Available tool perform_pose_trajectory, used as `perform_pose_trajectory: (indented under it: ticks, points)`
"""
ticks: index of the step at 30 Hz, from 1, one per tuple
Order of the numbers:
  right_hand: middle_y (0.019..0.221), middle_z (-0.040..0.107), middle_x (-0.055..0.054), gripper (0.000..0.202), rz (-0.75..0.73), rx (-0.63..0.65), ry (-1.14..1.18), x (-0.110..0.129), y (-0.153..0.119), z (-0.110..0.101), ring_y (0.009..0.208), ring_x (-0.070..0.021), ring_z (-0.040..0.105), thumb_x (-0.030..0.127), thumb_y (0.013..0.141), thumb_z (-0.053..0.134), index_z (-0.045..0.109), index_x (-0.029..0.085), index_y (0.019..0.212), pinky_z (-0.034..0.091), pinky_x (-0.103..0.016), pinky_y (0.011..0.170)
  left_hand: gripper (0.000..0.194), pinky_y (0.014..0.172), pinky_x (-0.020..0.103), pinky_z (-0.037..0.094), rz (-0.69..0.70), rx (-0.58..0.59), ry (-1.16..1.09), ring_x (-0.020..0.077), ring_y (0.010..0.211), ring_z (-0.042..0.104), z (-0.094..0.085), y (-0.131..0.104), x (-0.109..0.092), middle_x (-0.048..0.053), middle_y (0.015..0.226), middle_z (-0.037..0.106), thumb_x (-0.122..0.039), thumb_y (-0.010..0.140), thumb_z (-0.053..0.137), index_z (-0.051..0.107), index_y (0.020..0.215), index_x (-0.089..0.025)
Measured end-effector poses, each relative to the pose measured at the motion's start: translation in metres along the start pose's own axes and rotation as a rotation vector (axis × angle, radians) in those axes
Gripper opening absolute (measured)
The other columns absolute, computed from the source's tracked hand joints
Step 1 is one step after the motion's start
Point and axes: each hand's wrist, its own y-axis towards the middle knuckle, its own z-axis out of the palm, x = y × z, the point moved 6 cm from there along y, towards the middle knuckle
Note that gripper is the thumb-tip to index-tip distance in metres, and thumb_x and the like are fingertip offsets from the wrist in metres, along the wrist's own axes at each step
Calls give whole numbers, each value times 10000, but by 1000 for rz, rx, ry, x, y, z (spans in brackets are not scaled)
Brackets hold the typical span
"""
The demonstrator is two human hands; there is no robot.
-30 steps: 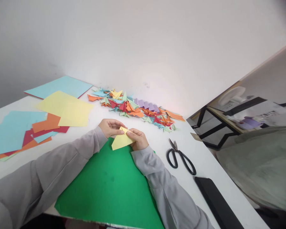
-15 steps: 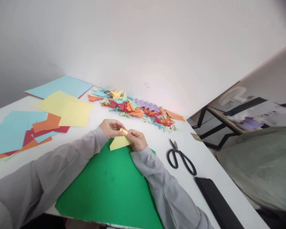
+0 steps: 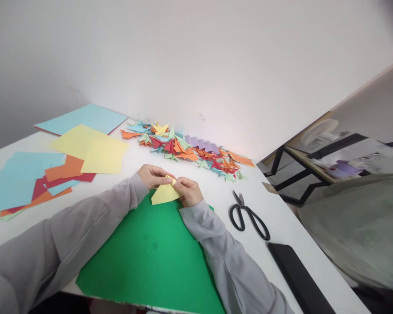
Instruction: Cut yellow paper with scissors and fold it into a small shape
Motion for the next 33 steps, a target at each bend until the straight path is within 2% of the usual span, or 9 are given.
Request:
perform_pose_trajectory:
  ticks: [7,13,18,23,29,33]
  points:
    - [388,500,63,296,28,3,-4,4,-3,3,343,-76,409,428,455,747,582,185,497,309,-208,362,318,550,279,492,-14,-33,24,141,507,599,-4,5,4,49,559,662,-242,371,806,696,637,-108]
    - [405,529,50,292,25,16,-3,3,-3,3,364,-98,452,442,469,740,608,187,524,363,-230,374,257,542,251,482,31,21,47,134,553,600,-3,5,1,38,585,660,-244,419,793,698,623,-119]
    - [394,508,57,266,-10,9,-8,1,1,-1,353,-63,399,403,479,739,611,172,511,280,-198,372,260,521,233,467,76,24,106,120,529,587,-3,4,-3,38,582,660,-238,444,783,699,657,-114]
    - [399,518,52,237,-1,22,-35,0,2,-4,371,-68,415,359,464,737,599,167,476,274,-203,396,289,569,250,486,67,48,143,130,556,601,2,0,-5,36,597,668,-180,419,782,698,687,-114]
    - [400,511,51,192,-19,-4,-70,5,-1,-3,379,-78,418,327,491,707,597,171,473,282,-212,408,238,599,253,481,217,87,253,139,622,592,2,2,-10,43,649,659,-178,441,769,701,662,-121]
    - [389,512,48,187,-6,-7,-74,4,-1,-3,374,-81,418,317,473,708,594,169,460,286,-213,406,226,576,242,473,219,100,299,129,596,580,1,3,-10,37,629,647,-180,454,762,704,664,-118]
